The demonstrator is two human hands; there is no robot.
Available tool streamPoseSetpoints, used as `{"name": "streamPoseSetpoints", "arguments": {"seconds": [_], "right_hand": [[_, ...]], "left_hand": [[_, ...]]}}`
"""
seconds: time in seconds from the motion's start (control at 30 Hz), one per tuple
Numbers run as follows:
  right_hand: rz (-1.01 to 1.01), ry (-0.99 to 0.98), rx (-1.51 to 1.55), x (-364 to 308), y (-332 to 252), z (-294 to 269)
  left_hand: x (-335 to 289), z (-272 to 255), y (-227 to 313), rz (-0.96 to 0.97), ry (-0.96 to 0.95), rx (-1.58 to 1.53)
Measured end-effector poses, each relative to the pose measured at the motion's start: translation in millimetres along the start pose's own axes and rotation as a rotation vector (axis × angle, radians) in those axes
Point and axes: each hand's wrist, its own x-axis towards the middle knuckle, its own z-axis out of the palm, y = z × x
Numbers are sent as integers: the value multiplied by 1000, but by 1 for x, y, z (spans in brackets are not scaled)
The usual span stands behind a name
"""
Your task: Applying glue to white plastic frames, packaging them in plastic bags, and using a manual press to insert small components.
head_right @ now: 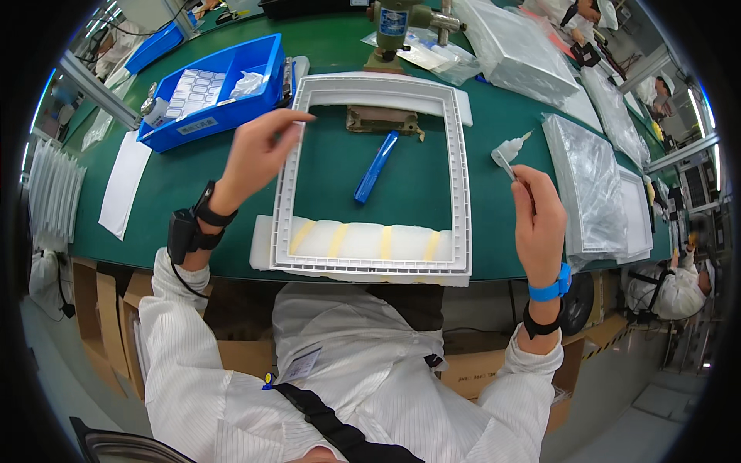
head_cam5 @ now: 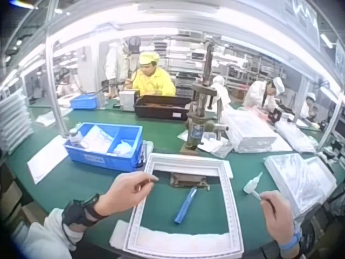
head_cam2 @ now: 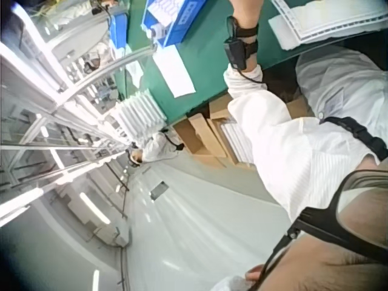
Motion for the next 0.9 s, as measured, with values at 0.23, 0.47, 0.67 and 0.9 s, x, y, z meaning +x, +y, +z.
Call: {"name": "streamPoseSetpoints", "arguments": {"seconds": [0.23, 0.47, 0.67, 0.9], "right_hand": [[-127, -24, 284, 51, -50, 19], [-439, -52, 247, 85, -100, 11], [-585, -4, 243, 99, -113, 8], [-688, 9, -14, 111, -92, 20]], "left_hand": [[40, 74, 45, -107, -708, 378], [36, 95, 14, -108, -722, 193], [64, 30, 42, -428, -580, -483], [62, -4, 59, -115, -253, -377]]}}
